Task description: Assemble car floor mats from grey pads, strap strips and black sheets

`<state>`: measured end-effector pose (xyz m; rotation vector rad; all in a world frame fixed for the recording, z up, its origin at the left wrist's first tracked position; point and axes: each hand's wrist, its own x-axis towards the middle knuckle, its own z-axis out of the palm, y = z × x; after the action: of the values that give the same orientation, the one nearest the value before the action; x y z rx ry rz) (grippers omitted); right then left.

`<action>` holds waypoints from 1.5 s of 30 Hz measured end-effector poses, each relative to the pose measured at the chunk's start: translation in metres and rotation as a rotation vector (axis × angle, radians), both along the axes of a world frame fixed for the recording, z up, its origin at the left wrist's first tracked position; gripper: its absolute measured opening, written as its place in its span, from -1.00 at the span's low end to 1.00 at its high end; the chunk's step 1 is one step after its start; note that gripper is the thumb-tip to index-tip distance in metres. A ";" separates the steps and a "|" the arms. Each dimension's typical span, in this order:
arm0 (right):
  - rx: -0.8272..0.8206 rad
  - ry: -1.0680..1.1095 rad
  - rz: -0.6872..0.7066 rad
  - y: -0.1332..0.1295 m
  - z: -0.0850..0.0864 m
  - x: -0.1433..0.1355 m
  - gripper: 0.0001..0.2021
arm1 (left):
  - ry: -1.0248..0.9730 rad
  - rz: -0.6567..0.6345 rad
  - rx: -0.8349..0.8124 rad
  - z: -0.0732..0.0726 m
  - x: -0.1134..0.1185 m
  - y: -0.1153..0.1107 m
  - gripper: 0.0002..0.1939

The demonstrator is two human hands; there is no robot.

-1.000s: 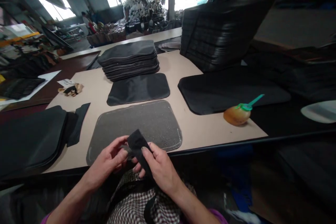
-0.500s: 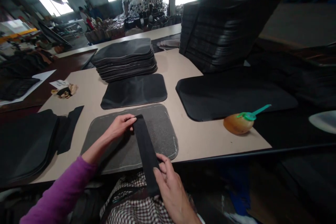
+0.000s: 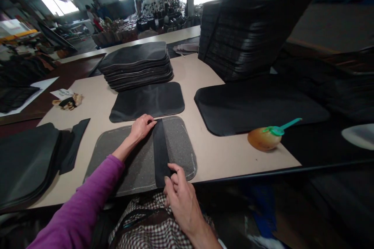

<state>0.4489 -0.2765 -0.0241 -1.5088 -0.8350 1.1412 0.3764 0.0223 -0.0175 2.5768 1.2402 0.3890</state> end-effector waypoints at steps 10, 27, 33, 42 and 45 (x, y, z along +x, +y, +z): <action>0.019 -0.094 -0.026 0.001 -0.003 0.006 -0.52 | 0.086 0.036 0.071 0.006 0.005 -0.012 -0.83; -0.001 -0.240 0.002 0.004 -0.002 0.008 -0.74 | 0.204 -0.218 0.385 -0.002 -0.009 -0.045 -0.63; -0.002 -0.514 0.002 0.003 -0.007 0.009 -0.81 | 0.185 -0.225 0.355 -0.005 -0.011 -0.049 -0.62; -0.009 -0.957 0.101 -0.001 -0.013 0.005 -0.79 | 0.181 -0.189 0.357 -0.001 -0.010 -0.054 -0.64; 0.087 -1.295 0.085 -0.009 -0.029 0.010 -0.72 | 0.167 -0.198 0.373 -0.005 -0.009 -0.051 -0.64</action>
<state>0.4591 -0.2854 -0.0534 -2.0926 -1.7525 0.0165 0.3672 -0.0282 -0.0222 3.0725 1.0281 0.4026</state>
